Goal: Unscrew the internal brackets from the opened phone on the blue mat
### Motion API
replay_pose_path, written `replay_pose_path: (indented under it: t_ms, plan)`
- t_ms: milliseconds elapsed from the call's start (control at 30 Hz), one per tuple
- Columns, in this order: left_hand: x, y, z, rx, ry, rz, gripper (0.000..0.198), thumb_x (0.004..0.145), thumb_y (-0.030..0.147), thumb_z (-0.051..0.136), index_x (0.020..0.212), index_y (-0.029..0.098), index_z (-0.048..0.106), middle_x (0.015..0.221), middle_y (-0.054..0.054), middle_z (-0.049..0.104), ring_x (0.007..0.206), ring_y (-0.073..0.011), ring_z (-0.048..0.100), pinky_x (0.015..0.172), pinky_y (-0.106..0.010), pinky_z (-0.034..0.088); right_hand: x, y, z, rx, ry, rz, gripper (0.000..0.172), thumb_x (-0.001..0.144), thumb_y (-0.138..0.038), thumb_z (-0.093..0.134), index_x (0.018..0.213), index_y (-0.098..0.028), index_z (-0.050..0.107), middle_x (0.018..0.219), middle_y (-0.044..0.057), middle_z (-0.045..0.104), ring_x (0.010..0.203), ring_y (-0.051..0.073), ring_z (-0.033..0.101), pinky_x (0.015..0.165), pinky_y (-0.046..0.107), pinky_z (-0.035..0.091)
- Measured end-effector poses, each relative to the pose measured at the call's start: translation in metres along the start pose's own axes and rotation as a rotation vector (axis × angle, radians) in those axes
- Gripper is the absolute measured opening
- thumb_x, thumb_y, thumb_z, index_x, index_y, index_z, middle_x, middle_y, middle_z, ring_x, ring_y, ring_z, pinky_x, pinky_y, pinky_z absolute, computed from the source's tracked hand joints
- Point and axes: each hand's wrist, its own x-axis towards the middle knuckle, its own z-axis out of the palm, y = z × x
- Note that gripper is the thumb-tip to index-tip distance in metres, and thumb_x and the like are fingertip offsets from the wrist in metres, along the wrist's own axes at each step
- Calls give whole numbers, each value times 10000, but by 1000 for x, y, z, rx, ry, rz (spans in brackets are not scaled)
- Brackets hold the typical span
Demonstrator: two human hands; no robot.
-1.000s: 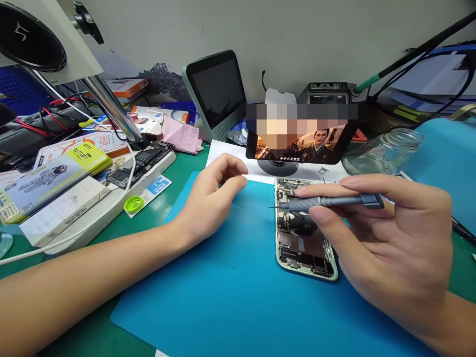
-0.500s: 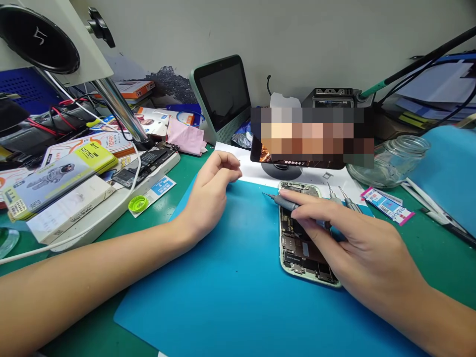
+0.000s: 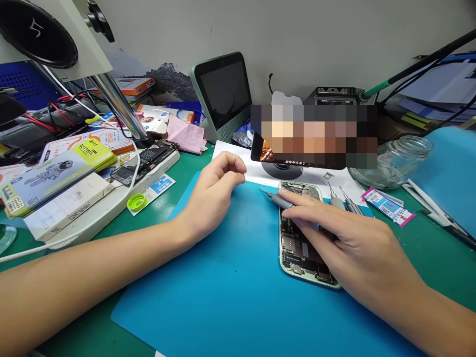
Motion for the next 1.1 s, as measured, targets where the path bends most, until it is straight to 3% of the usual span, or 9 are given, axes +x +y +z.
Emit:
replay_pose_path:
  t_ms: [167,267,400,567,700,867,1000,1100]
  plan:
    - [-2,-4,-1,124,-95,16,98,857,155,531,906,210,596,849,11,590,834,-171,547,765,-298,427,1,-5,-1,100,148,138,250,984,-193,658,1184,-320,737,1254,-42,789,1113,232,779,968,339,662]
    - [-7,-3,0,241,-206,25,163,860,144,587,985,210,667,923,-7,635,908,-204,564,835,-342,414,1,-11,0,166,280,217,339,967,-188,685,1262,-355,704,1203,-31,792,1105,236,771,975,385,649]
    - [-17,1,2,516,-327,208,224,904,203,644,1122,181,691,1037,-56,647,1024,-243,570,905,-390,411,-1,-15,0,292,407,144,531,938,-92,677,1397,-346,597,1186,5,779,1075,245,771,991,452,646]
    - [-24,2,1,641,-393,484,347,951,374,700,1249,198,683,1086,-75,658,987,-235,571,867,-391,423,-4,-13,-4,347,366,72,612,900,-23,668,1420,-329,568,1173,12,790,1032,215,786,1016,393,641]
    - [-25,3,0,633,-428,668,215,1009,343,645,1162,210,715,1075,-70,688,969,-207,580,880,-379,412,-5,-11,-6,333,264,-21,620,873,9,680,1400,-303,581,1205,24,793,1090,218,779,1040,373,631]
    - [-25,4,0,600,-401,686,138,1019,296,635,1072,205,724,1006,-56,713,911,-186,579,849,-362,416,-3,-12,-7,381,213,-110,659,860,54,647,1386,-337,574,1219,13,790,1040,203,790,890,340,687]
    - [-26,6,1,547,-386,667,113,995,275,673,1050,187,716,990,-50,705,894,-180,575,840,-358,414,-7,-12,-7,388,218,-57,619,853,14,703,1378,-291,584,1234,38,787,1062,219,791,877,325,693]
    - [-26,6,2,519,-379,570,116,972,290,700,1047,203,716,992,-45,686,918,-189,576,844,-358,423,-6,-13,-5,395,256,2,587,852,-6,721,1333,-319,595,1175,25,801,1020,233,802,845,351,703]
